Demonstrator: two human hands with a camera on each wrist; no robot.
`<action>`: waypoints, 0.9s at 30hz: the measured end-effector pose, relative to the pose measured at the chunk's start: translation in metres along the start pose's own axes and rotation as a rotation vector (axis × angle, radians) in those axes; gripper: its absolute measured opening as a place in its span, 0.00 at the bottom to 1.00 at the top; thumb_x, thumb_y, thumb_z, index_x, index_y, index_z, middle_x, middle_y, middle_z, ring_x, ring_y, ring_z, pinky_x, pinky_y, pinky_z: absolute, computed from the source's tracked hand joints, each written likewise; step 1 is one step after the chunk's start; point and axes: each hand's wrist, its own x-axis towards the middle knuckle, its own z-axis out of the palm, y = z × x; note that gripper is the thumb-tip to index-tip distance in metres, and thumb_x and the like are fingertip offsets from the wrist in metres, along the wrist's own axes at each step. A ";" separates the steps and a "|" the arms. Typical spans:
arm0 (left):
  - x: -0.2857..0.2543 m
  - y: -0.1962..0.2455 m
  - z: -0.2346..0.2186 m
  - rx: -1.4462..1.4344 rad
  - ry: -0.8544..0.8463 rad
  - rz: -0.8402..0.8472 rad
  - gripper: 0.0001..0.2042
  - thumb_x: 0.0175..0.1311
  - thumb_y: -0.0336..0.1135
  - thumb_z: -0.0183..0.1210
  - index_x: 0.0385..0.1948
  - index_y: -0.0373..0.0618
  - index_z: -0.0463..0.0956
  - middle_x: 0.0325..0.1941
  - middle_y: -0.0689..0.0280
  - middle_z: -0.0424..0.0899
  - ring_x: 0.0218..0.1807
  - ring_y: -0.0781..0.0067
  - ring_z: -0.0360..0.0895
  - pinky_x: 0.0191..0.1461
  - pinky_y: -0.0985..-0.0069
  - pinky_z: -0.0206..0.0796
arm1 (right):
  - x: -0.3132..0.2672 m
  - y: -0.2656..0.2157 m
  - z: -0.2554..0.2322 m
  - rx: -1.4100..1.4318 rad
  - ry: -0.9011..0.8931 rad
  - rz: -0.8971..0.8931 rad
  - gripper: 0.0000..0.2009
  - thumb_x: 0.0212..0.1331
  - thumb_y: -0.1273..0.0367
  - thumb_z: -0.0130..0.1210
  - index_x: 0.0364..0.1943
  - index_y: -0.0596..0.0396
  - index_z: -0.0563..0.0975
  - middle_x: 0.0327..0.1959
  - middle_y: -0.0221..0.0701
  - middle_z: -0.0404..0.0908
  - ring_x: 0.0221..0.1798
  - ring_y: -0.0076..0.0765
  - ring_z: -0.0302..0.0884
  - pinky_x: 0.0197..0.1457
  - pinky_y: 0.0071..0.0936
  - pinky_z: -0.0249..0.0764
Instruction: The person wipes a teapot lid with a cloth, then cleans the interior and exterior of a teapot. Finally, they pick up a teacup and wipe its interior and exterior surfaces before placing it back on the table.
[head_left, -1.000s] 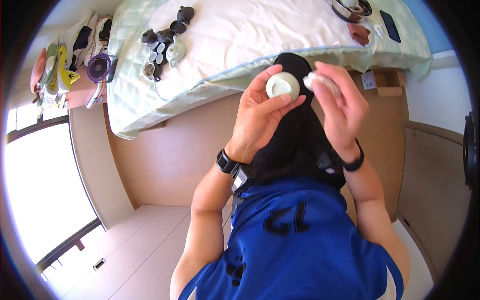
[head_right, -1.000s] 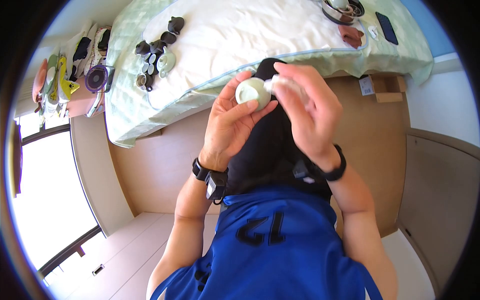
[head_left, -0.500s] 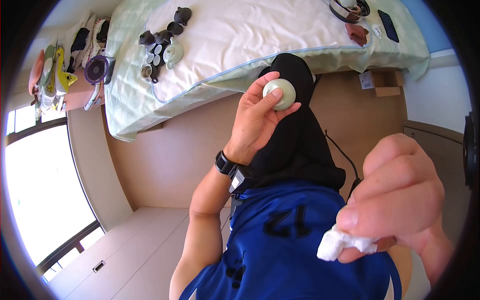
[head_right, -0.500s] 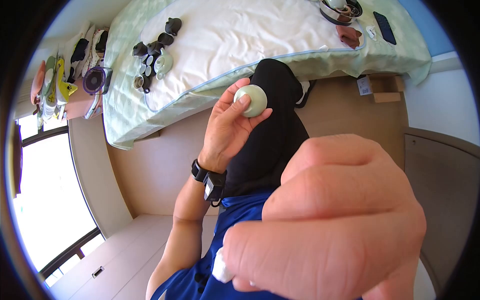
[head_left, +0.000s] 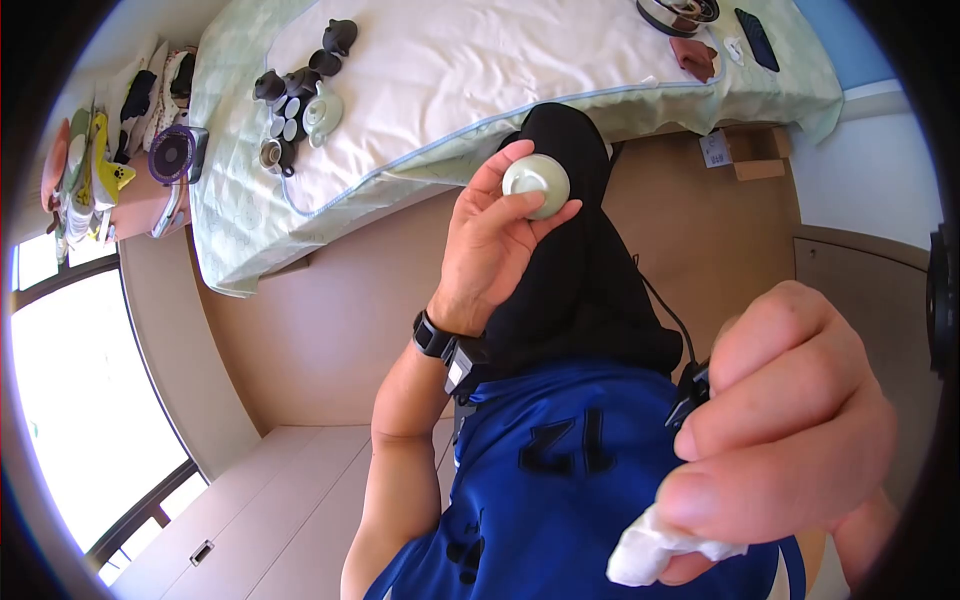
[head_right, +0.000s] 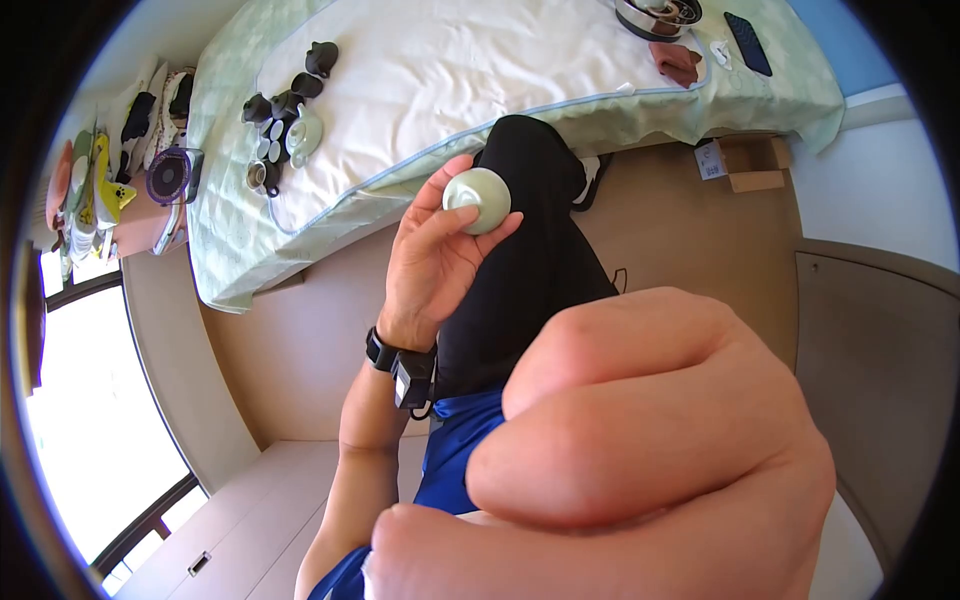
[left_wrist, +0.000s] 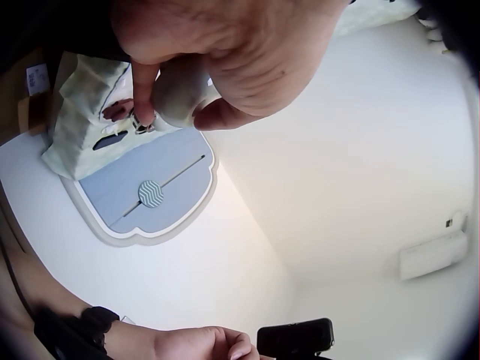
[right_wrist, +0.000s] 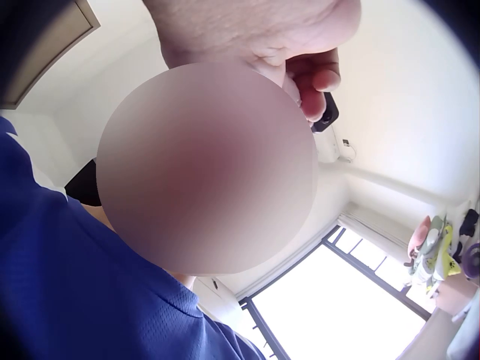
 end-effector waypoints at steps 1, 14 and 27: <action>-0.003 -0.001 0.000 -0.036 0.008 -0.015 0.22 0.74 0.26 0.57 0.68 0.45 0.70 0.57 0.61 0.84 0.59 0.63 0.84 0.69 0.50 0.76 | -0.005 -0.001 0.006 0.021 0.042 -0.007 0.12 0.55 0.58 0.78 0.36 0.36 0.83 0.34 0.18 0.78 0.31 0.19 0.72 0.29 0.19 0.62; -0.001 0.005 0.011 -0.252 -0.076 -0.076 0.18 0.82 0.51 0.52 0.59 0.48 0.77 0.45 0.71 0.83 0.42 0.81 0.78 0.38 0.80 0.69 | 0.005 0.143 0.085 -0.281 0.199 -0.232 0.11 0.57 0.80 0.69 0.44 0.65 0.85 0.44 0.42 0.85 0.43 0.43 0.86 0.44 0.33 0.82; -0.005 0.011 0.004 -0.432 -0.094 -0.227 0.16 0.80 0.52 0.55 0.43 0.49 0.79 0.35 0.72 0.81 0.29 0.85 0.68 0.24 0.85 0.54 | 0.016 0.154 0.096 -0.091 0.295 -0.053 0.07 0.64 0.77 0.66 0.44 0.65 0.86 0.41 0.39 0.87 0.41 0.31 0.85 0.43 0.26 0.80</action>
